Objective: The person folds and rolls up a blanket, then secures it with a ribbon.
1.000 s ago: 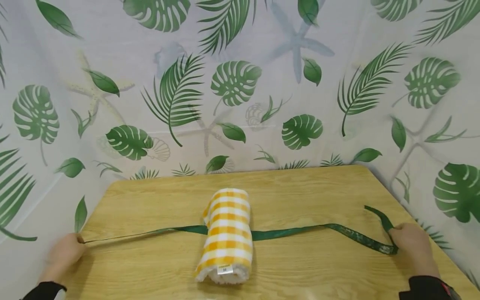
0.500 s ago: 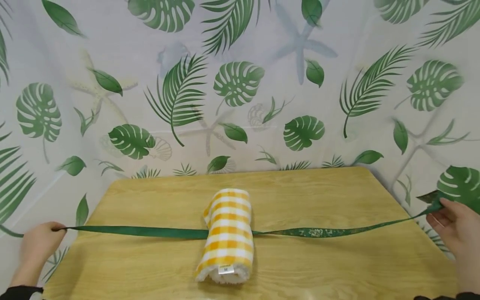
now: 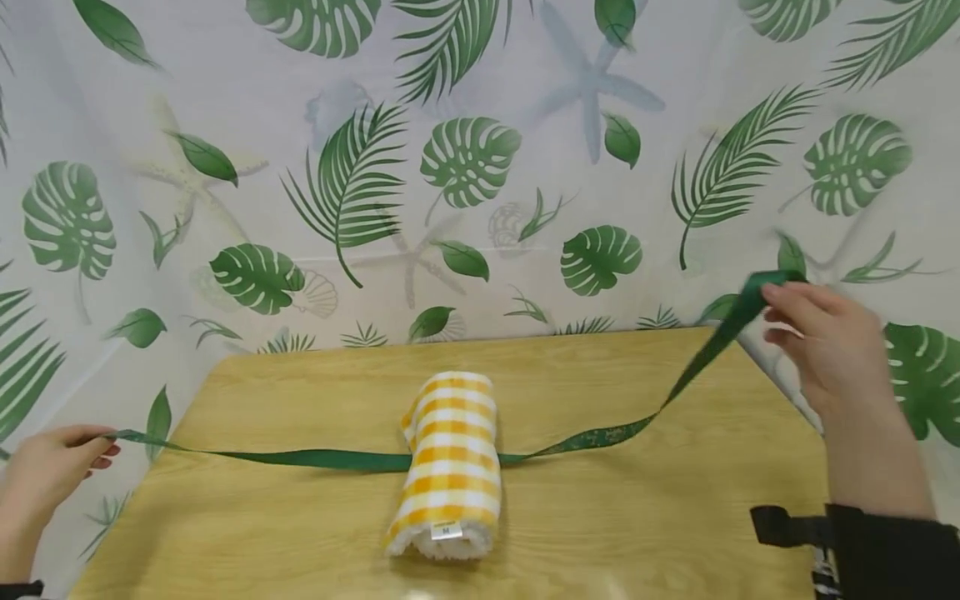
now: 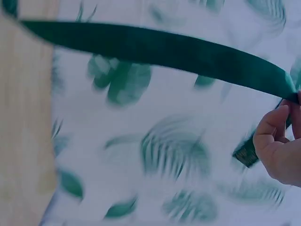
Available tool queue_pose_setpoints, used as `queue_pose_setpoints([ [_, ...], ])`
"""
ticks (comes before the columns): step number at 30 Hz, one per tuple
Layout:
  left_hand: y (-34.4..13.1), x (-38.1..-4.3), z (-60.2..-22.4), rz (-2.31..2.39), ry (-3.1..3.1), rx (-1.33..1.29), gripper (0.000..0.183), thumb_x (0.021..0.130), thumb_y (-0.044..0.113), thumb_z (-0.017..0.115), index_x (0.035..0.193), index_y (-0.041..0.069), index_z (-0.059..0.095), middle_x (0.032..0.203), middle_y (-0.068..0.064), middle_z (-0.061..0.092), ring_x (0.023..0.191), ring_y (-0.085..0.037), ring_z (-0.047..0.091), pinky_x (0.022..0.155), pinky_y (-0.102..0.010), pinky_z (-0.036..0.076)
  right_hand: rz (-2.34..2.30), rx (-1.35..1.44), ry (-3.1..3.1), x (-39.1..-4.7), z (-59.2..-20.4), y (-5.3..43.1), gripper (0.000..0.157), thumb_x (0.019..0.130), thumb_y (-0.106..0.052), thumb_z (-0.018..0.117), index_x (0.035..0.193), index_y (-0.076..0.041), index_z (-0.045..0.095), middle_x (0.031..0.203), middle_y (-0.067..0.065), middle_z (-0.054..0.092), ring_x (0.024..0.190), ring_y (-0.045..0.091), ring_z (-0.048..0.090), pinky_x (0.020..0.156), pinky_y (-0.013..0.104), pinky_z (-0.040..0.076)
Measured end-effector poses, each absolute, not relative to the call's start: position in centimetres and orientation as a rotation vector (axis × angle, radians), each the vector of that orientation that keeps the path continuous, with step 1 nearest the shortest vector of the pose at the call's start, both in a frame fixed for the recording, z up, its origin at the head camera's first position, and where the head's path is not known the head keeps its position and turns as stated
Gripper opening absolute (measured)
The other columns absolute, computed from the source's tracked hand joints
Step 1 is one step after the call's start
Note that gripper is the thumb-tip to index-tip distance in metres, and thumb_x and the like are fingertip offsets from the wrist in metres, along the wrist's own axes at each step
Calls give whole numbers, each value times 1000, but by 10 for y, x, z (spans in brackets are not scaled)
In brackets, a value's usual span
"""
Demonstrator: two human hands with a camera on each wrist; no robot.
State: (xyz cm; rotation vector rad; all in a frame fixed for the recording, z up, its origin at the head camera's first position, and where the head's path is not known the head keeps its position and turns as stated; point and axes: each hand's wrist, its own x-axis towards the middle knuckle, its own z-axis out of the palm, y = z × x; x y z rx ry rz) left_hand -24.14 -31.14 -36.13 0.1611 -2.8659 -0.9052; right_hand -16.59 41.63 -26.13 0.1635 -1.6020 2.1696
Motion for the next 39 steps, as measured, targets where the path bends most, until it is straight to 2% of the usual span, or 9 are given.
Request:
queue_pose_setpoints([
  [5,-298,-238,-360,-927,-2837,107,33,90,12,50,108,-14,60,80,-13,68,63,-13,62,60,-33,46,1826,170,-2128,-196,-224,325,12,90,-19,62,86,-9,67,69,0,47,63,14,41,56,23,39],
  [12,-290,-233,-353,-917,-2831,63,33,90,12,50,109,-12,60,80,-11,69,64,-13,61,59,-30,44,1658,458,-2511,-249,-213,216,26,94,-19,56,101,6,60,70,3,55,61,14,49,58,26,43],
  [19,-286,-229,-353,-996,-2869,35,34,91,12,51,112,-13,58,84,-13,69,67,-13,60,59,-28,46,1940,665,-2717,-298,-246,117,18,95,-11,52,83,2,50,76,10,53,67,20,62,60,29,50],
  [24,-285,-227,-356,-1029,-2903,-42,31,93,12,50,112,-10,60,87,-12,68,69,-15,60,59,-29,48,2170,710,-2680,-310,-274,53,24,95,-5,51,73,1,45,74,14,60,76,28,67,72,38,53],
  [29,-283,-225,-364,-1025,-2954,-134,27,92,11,52,109,-6,63,87,-11,68,72,-17,60,59,-31,46,2343,698,-2600,-311,-296,3,25,94,-4,51,70,0,43,76,15,60,81,30,67,73,35,53],
  [31,-280,-225,-366,-1031,-2969,-157,25,91,10,53,107,-5,64,86,-10,68,73,-17,59,60,-32,46,2332,713,-2624,-311,-304,-10,21,95,-4,51,76,3,49,83,18,61,84,30,66,72,33,53],
  [33,-276,-226,-367,-1025,-2978,-180,23,90,10,54,105,-3,66,86,-9,68,73,-17,60,61,-32,46,2260,756,-2712,-313,-312,-16,15,95,-6,50,92,7,58,100,19,61,92,29,64,74,30,52],
  [35,-273,-227,-368,-1037,-2986,-203,23,90,10,53,105,-2,66,86,-8,68,74,-17,60,62,-33,45,2106,818,-2863,-315,-319,-16,26,97,-9,47,116,6,57,119,19,57,103,30,60,79,30,51],
  [39,-270,-230,-368,-1046,-3005,-225,22,89,10,54,104,0,67,85,-6,67,73,-17,61,60,-33,44,1750,917,-3103,-320,-332,-8,35,99,-12,40,128,5,50,126,17,53,108,27,56,84,29,47],
])
